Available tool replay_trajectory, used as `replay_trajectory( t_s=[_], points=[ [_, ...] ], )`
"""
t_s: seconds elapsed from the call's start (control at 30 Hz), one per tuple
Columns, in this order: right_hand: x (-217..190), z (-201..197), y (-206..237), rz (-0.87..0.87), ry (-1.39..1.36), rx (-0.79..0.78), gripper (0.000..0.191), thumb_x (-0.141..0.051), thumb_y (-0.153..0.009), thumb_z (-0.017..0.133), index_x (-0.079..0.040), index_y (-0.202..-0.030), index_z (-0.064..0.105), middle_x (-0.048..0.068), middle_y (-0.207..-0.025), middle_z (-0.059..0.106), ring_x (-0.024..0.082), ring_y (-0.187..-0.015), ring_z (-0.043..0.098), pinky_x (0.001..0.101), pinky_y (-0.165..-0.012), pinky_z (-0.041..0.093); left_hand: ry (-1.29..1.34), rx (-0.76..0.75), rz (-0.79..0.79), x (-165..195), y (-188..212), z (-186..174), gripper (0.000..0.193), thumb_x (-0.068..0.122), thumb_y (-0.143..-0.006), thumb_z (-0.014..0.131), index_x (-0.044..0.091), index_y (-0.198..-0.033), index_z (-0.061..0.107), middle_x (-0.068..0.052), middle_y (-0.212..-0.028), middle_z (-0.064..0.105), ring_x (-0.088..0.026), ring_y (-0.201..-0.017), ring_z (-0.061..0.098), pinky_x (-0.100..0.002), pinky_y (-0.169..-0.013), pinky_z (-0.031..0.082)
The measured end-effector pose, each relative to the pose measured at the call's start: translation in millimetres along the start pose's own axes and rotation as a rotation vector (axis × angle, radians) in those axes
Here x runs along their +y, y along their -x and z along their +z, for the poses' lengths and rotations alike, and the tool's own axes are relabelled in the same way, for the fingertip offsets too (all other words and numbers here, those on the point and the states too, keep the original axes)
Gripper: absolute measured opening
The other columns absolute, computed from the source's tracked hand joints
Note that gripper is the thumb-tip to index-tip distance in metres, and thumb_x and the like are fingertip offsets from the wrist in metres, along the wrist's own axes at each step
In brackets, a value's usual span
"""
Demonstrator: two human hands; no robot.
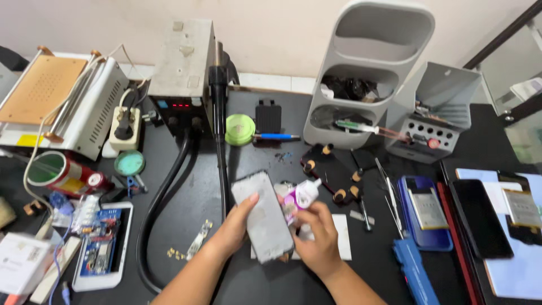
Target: The person applies adhesive to a smartphone screen and aligns it with the phone frame. They use a heat gun to warm the screen and then apply glue along the edges. The person handles the screen and frame repeatedly, preparing for reassembly.
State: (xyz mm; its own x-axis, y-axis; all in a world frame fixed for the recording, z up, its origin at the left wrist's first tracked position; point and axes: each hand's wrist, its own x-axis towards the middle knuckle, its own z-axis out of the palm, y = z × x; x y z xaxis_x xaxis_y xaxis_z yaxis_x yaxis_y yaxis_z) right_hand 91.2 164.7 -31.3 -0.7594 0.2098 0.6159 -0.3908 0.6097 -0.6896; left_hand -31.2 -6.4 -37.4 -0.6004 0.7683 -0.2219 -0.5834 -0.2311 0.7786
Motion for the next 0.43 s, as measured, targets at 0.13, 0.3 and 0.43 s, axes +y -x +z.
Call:
replay_trajectory(
  t_s=[0.13,0.3,0.43],
  points=[
    [-2.6,2.7,-11.9,0.007,-0.019,0.004,0.046,0.001,-0.073,0.086,-0.004,-0.115,0.067,0.017,-0.124,0.059,0.023,-0.096,0.070,0.0313,-0.080,0.059,0.030,-0.036,0.014,11.6,-5.8,6.2,0.059,0.048,-0.101,0.041,0.001,-0.129,0.062,-0.014,-0.118,0.072,-0.024,-0.108,0.071,-0.040,-0.099,0.054],
    [0.6,-0.5,-11.2,-0.117,0.053,0.075,0.038,0.001,-0.076,0.084,-0.005,-0.110,0.067,0.017,-0.129,0.058,0.032,-0.113,0.068,0.0369,-0.095,0.057,0.057,-0.124,0.081,19.6,-1.1,17.3,0.061,0.051,-0.104,0.038,0.000,-0.130,0.060,-0.017,-0.120,0.070,-0.026,-0.110,0.069,-0.041,-0.100,0.053],
    [17.0,-3.0,-16.9,-0.060,-0.087,0.153,0.031,0.002,-0.088,0.080,-0.010,-0.112,0.064,0.014,-0.135,0.058,0.032,-0.117,0.071,0.0367,-0.096,0.062,0.117,-0.098,0.060,39.0,38.0,18.4,0.057,0.050,-0.102,0.039,0.004,-0.131,0.055,-0.014,-0.132,0.067,-0.025,-0.120,0.066,-0.043,-0.105,0.051]
  ],
)
